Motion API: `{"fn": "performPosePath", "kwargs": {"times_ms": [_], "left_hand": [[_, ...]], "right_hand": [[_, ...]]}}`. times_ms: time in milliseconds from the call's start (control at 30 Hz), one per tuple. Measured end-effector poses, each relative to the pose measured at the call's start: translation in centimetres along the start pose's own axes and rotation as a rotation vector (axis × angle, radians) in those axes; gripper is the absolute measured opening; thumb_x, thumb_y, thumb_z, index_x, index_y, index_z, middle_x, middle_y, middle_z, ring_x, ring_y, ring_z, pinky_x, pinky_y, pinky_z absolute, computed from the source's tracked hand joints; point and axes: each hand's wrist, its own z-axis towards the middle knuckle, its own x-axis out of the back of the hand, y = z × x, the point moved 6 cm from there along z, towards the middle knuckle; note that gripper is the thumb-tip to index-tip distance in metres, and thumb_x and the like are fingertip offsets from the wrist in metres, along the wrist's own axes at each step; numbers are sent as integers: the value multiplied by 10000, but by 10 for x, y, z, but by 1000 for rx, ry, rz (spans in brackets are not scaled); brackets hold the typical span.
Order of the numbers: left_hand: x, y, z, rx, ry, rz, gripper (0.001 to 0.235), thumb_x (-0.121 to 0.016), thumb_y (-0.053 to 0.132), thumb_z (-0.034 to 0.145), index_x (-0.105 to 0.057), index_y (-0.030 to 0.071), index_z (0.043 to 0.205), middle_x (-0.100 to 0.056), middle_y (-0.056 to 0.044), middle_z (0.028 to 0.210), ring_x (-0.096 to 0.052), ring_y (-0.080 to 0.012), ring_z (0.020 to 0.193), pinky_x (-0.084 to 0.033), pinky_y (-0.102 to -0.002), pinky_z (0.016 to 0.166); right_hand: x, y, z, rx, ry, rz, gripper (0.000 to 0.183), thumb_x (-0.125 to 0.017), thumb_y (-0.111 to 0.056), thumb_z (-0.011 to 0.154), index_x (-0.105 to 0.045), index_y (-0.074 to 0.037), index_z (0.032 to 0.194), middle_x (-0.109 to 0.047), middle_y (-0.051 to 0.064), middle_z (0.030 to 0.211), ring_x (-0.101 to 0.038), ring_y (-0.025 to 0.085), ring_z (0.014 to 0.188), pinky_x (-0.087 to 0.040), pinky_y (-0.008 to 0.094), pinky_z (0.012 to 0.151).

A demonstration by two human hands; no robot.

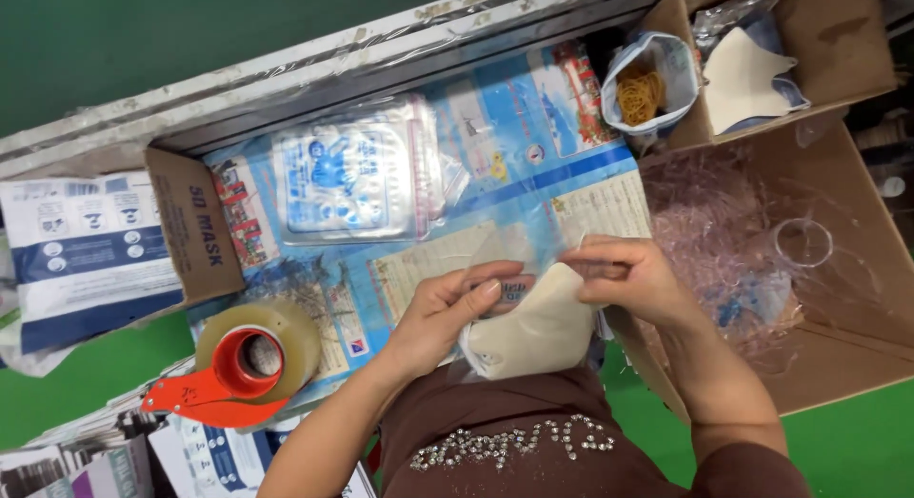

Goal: Packing individual face masks into plastic pouches and arranging them on a conveyor belt in a factory setting.

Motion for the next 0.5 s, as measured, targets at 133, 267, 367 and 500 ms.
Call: {"fn": "performPosePath", "kwargs": {"times_ms": [133,267,367,500], "left_hand": [[22,-2,-21,40,25,56,442,-558,238,1051,-580,30,1441,-692,-111,1335,-659,-159,1181,-538,-332,1023],[59,-28,-29,-34,10,260,326,-590,167,1030,-677,12,1303,-719,-97,1286,-665,-160,1189,-527,-326,1035],[74,-41,-30,-77,-72,254,214,-611,130,1036,-739,-11,1135,-759,-110,1132,-699,-173,1089,-552,-326,977],[79,-29,-32,-116,-172,112,164,-600,65,1009,-747,-5,1032,-759,-72,1032,-689,-159,973,-555,-307,909]], "right_hand": [[-18,12,6,-126,-14,110,218,-774,73,784,-790,74,1002,-708,94,886,-638,145,764,-511,269,675],[-19,40,8,-8,-126,361,123,-756,44,824,-784,80,938,-716,136,892,-654,191,790,-512,296,701],[-22,35,9,135,-203,420,100,-729,7,868,-778,73,925,-717,149,921,-655,207,836,-510,301,747],[-50,-32,4,225,-198,290,143,-658,-53,892,-764,43,899,-724,139,950,-679,213,899,-529,298,837]]}}
